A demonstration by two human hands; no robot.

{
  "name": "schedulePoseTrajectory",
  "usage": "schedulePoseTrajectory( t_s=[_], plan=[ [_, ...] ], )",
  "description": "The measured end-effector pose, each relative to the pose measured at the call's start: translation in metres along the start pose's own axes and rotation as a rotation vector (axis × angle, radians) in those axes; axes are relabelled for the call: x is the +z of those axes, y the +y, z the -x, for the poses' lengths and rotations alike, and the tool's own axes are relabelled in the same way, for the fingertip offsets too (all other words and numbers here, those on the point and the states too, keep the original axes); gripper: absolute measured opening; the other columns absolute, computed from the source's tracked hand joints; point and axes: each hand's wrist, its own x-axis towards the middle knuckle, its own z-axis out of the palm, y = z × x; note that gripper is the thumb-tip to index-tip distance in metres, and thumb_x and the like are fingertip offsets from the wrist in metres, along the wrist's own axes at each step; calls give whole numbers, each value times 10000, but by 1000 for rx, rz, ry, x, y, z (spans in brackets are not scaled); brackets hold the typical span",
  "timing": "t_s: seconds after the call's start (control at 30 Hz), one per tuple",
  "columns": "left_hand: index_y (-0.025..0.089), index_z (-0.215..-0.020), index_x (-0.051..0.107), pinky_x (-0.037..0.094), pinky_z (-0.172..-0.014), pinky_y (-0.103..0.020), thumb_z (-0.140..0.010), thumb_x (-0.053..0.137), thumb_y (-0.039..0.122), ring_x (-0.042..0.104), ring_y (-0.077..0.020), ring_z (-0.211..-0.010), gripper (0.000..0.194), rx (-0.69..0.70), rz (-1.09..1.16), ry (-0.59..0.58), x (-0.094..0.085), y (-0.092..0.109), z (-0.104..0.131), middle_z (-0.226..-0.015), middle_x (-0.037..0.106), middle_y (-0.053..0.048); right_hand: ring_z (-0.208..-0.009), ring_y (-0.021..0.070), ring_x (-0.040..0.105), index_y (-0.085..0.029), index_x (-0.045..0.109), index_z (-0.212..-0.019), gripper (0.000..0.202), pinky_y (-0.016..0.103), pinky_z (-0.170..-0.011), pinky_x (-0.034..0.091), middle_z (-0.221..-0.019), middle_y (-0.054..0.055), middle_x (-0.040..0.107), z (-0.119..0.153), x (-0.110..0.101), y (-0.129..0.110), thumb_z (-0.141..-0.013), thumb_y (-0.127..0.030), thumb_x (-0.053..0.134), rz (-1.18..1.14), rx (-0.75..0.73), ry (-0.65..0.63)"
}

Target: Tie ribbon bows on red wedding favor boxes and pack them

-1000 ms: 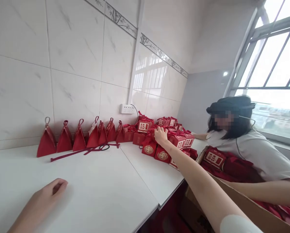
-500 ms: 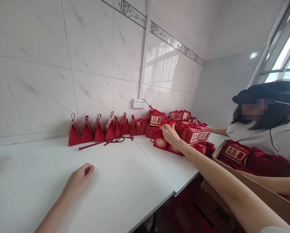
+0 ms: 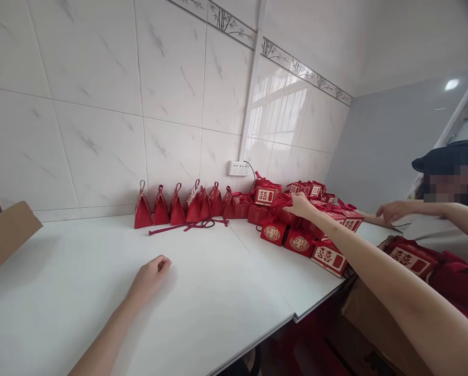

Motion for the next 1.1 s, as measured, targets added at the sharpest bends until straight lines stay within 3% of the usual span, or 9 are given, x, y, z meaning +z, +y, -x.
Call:
schedulePoseTrajectory(
  t_s=[0.13,0.33,0.5,0.6,0.7,0.8,0.87,0.97,1.1],
  plan=[
    [219,-677,529,341,-501,-236,-711,397,404,470,-146,-548,230,10,11,13,0,1,1,-642,556,9,-1018,364,540,-90,640,-801,290,392,-800,442,-866,191,635,2,6,5,-795,-372,573,-11,93,4],
    [220,-659,526,335,-503,-236,-715,405,375,480,-148,-558,204,10,20,18,-1,5,4,-639,566,9,-1241,434,367,-149,555,-1050,371,528,-891,385,-1340,220,394,11,23,3,-743,-352,600,-48,124,94],
    [223,-664,521,321,-503,-238,-713,404,366,461,-144,-550,191,-8,36,10,-1,6,4,-629,545,15,-1091,398,513,-155,521,-1088,423,486,-816,454,-1256,215,437,15,19,4,-714,-326,622,-94,55,118],
    [222,-655,518,322,-518,-241,-704,413,371,459,-145,-559,188,-21,64,10,0,6,4,-632,543,19,-1184,421,439,-154,498,-1155,500,502,-875,443,-1278,209,419,23,9,-5,-700,-294,650,-100,-33,165],
    [221,-626,533,314,-525,-249,-671,456,383,449,-146,-547,185,-32,185,31,2,6,4,-607,544,21,-1241,391,392,-182,506,-1159,509,497,-935,434,-1314,180,405,40,-5,-36,-698,-303,684,-148,-229,222],
    [212,-615,561,341,-565,-264,-644,505,427,484,-161,-578,224,-44,364,75,1,8,4,-601,564,9,-1160,326,488,-179,522,-1140,525,460,-952,452,-1266,173,445,69,-22,-86,-693,-374,718,-359,-632,236],
    [203,-640,575,377,-612,-275,-644,516,467,524,-175,-634,271,-60,435,95,-1,10,4,-625,578,-4,-1151,282,519,-206,505,-1181,550,375,-870,513,-1329,158,409,90,-35,-122,-691,-322,724,-512,-856,81],
    [188,-730,590,435,-680,-290,-678,469,557,583,-190,-741,391,-75,546,86,-5,14,7,-742,631,-40,-1158,264,535,-274,535,-1182,546,328,-835,522,-1403,93,390,112,-45,-168,-671,-214,717,-652,-1020,-182],
    [167,-892,615,489,-765,-343,-717,394,653,636,-229,-868,562,-81,816,-19,-6,22,12,-919,687,-94,-1248,268,470,-287,622,-1087,425,385,-964,447,-1414,44,425,110,-22,-211,-703,-106,616,-870,-1066,-267]
  ],
)
